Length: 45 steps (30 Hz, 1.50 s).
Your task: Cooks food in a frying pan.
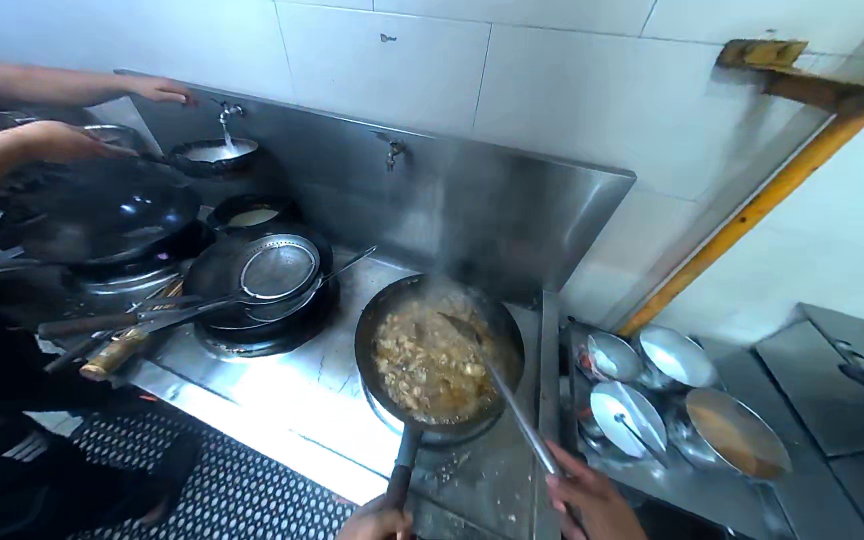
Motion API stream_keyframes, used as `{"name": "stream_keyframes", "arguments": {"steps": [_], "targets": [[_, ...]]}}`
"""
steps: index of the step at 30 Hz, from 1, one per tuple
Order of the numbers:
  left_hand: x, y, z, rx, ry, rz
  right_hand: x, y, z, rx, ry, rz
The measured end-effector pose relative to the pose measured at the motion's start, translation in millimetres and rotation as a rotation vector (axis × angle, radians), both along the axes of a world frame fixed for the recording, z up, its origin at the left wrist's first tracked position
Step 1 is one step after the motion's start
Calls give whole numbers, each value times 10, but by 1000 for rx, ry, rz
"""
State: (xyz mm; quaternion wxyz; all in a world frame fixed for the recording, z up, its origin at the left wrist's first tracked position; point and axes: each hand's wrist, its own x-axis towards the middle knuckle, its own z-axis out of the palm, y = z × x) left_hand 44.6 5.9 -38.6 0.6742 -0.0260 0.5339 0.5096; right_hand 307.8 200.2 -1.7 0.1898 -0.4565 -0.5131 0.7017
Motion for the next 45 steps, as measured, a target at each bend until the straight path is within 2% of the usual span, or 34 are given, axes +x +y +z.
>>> {"name": "stream_keyframes", "arguments": {"steps": [4, 8, 12, 16, 23, 28, 34, 38, 42, 45], "targets": [[39, 42, 21, -32, 21, 27, -15, 474, -177, 30, -71, -123], [18, 12, -11, -14, 18, 19, -278, 992, -262, -50, -126, -112], [22, -12, -58, 26, -4, 36, -727, 1265, -278, -88, -231, 50], [16, -29, -98, 32, 6, 25, -949, 1404, -349, -170, -251, 198], [13, -9, -90, 38, -8, 13, -661, 1322, -246, -239, -287, 375], [-1, 26, -67, 22, -22, 1, -381, 1135, 200, -71, -441, 571], [-60, 21, -43, 12, -44, -22, -341, 680, 1366, 533, -980, 838], [-103, -21, -36, 41, -64, -25, -371, 324, 2015, 734, -1218, 912], [-104, -41, -62, 53, -69, -16, -357, 156, 2252, 739, -1235, 1003], [-109, -49, -67, 53, -71, -16, -367, 96, 2101, 711, -1218, 1080]]}}
